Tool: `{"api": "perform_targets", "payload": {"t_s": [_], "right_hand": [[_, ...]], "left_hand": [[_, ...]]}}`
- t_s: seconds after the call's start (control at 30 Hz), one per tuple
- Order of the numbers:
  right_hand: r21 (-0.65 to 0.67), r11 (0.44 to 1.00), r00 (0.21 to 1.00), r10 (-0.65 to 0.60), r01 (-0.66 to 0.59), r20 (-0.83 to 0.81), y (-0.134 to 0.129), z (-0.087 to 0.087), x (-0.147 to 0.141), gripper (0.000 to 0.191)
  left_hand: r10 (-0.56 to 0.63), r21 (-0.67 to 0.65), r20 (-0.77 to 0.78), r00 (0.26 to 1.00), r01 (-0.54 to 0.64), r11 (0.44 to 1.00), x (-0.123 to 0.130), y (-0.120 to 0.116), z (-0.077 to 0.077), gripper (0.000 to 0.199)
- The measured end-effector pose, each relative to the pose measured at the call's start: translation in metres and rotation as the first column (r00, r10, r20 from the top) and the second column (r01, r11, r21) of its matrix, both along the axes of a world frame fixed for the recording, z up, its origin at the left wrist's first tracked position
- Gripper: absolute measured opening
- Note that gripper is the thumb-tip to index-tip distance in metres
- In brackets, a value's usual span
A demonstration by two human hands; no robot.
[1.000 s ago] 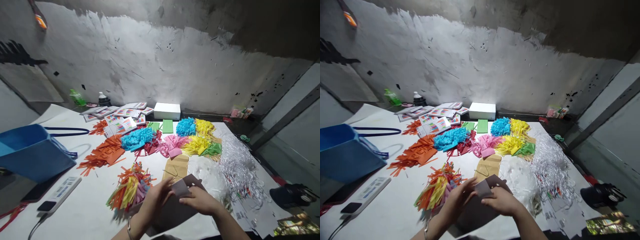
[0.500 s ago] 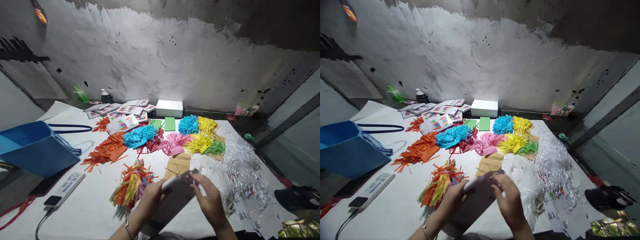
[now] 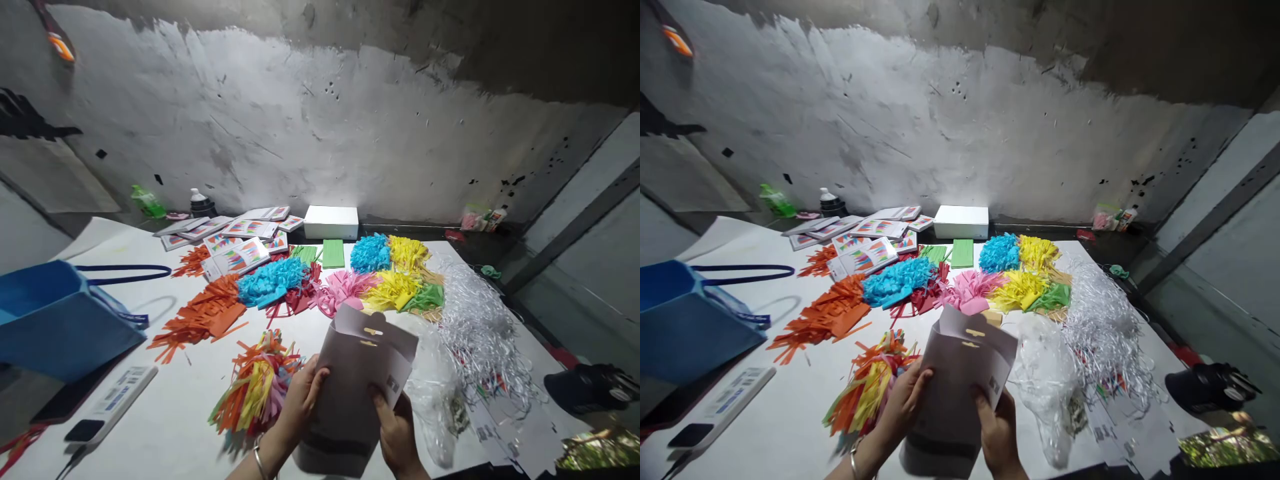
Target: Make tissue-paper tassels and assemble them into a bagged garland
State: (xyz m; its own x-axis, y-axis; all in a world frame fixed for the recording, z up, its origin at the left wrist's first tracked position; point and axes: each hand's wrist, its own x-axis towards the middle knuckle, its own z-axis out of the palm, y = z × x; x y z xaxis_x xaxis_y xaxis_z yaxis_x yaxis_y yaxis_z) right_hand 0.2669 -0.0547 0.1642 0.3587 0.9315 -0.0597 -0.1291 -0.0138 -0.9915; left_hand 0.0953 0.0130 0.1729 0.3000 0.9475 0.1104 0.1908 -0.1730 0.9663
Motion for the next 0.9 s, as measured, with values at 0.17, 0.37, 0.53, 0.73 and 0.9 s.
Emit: {"api": "perform_targets", "payload": {"t_s": [0.17,0.37,0.53,0.73,0.9], "right_hand": [[-0.019,0.999,0.982,-0.028,0.033,0.188,-0.001,-0.019,0.002,0.041],[0.041,0.984,0.965,-0.178,0.173,0.190,0.001,-0.018,0.007,0.044],[0.068,0.963,0.917,-0.268,0.259,0.295,0.006,-0.020,0.006,0.040],[0.258,0.871,0.866,-0.468,0.418,0.175,0.007,-0.031,0.004,0.048],[0.271,0.837,0.853,-0.514,0.475,0.089,0.006,-0.027,0.000,0.037]], "left_hand": [[0.102,0.076,-0.001,0.995,-0.102,0.992,0.004,0.001,0.003,0.038],[0.178,0.186,-0.069,0.982,-0.163,0.969,0.009,0.004,0.016,0.039],[0.292,0.238,-0.054,0.955,-0.272,0.932,0.010,0.003,0.005,0.043],[0.167,0.191,-0.056,0.984,-0.153,0.970,0.010,0.002,0.000,0.042],[0.268,0.135,0.071,0.961,-0.276,0.952,0.014,0.000,-0.007,0.043]]}}
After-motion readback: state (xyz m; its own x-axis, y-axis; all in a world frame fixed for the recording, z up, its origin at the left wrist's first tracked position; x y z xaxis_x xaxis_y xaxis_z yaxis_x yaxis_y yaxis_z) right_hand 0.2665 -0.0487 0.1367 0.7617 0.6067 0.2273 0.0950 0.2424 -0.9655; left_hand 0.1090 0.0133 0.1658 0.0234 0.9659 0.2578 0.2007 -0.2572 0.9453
